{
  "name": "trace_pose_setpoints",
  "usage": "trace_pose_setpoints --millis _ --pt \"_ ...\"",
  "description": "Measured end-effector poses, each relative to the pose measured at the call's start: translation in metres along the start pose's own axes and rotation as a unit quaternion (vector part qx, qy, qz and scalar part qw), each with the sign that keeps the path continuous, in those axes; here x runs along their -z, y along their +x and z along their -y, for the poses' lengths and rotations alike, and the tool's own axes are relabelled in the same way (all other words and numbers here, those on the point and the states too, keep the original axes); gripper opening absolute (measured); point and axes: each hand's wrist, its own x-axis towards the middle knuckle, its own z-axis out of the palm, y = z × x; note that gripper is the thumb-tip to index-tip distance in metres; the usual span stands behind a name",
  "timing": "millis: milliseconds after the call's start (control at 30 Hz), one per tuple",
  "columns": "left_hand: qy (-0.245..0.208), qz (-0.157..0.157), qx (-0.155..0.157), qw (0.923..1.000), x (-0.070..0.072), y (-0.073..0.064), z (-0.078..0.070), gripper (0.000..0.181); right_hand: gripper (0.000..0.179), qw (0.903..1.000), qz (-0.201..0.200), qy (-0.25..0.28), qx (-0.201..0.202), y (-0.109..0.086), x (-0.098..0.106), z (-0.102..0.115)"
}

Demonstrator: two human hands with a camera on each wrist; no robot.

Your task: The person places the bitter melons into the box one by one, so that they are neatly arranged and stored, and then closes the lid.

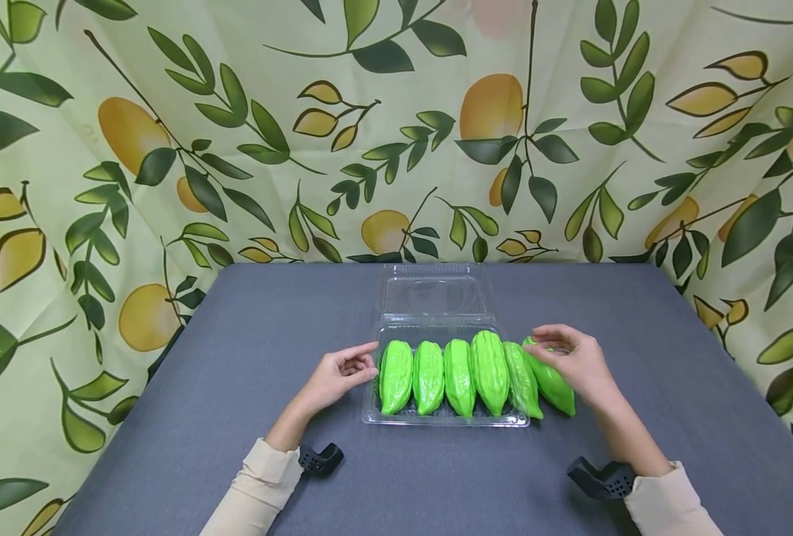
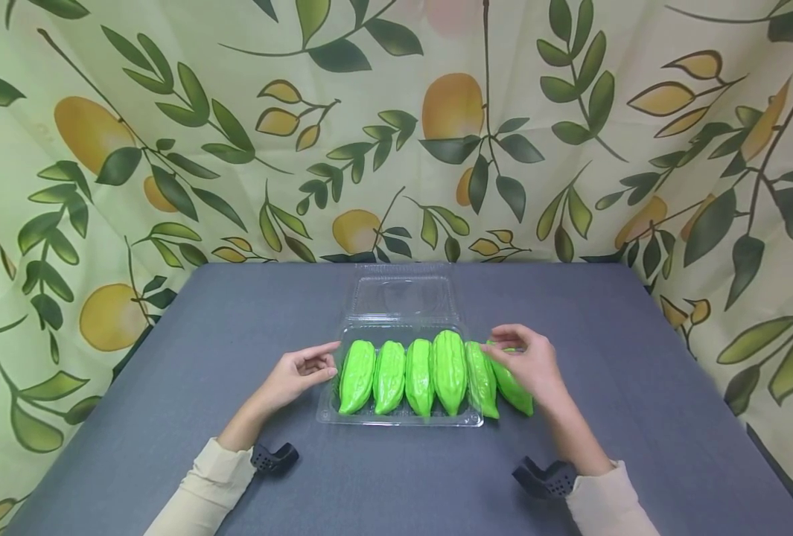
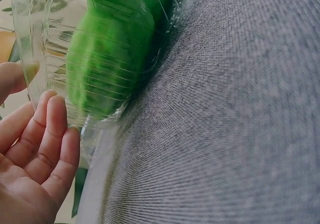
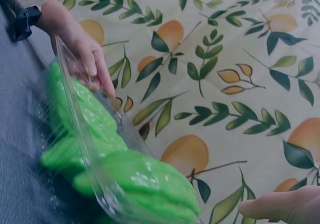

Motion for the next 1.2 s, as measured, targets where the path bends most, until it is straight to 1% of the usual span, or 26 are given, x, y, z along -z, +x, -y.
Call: trace_pose_setpoints --millis 133,333,433,533,667,800,900,1200 --pt "0.002 0.002 -0.002 1.0 0.0 0.0 0.001 0.047 0.046 0.9997 -0.012 -0.006 -0.019 -0.003 0.006 -0.007" --pt "0.004 0.003 -0.002 1.0 0.0 0.0 0.001 0.047 0.046 0.9987 -0.039 -0.003 -0.034 -0.006 0.015 -0.022" --pt "0.004 0.003 -0.002 1.0 0.0 0.0 0.0 0.047 0.049 0.9981 -0.039 -0.008 -0.047 -0.007 0.016 -0.028" --pt "0.004 0.003 0.002 1.0 0.001 0.0 0.0 0.047 0.053 0.9969 -0.034 -0.025 -0.066 -0.006 0.016 -0.032" --pt "0.005 0.001 0.006 1.0 0.001 -0.001 -0.001 0.047 0.057 0.9958 -0.017 -0.04 -0.081 -0.004 0.013 -0.037" --pt "0.007 0.001 0.007 1.0 0.0 -0.001 0.0 0.047 0.064 0.9954 0.017 -0.032 -0.088 -0.003 0.01 -0.042" --pt "0.006 0.003 0.006 1.0 0.001 -0.001 0.001 0.047 0.067 0.9948 0.034 -0.031 -0.091 -0.001 0.009 -0.044" --pt "0.003 0.002 0.003 1.0 0.001 -0.001 0.001 0.047 0.074 0.9934 0.059 -0.023 -0.095 0.003 0.005 -0.048"
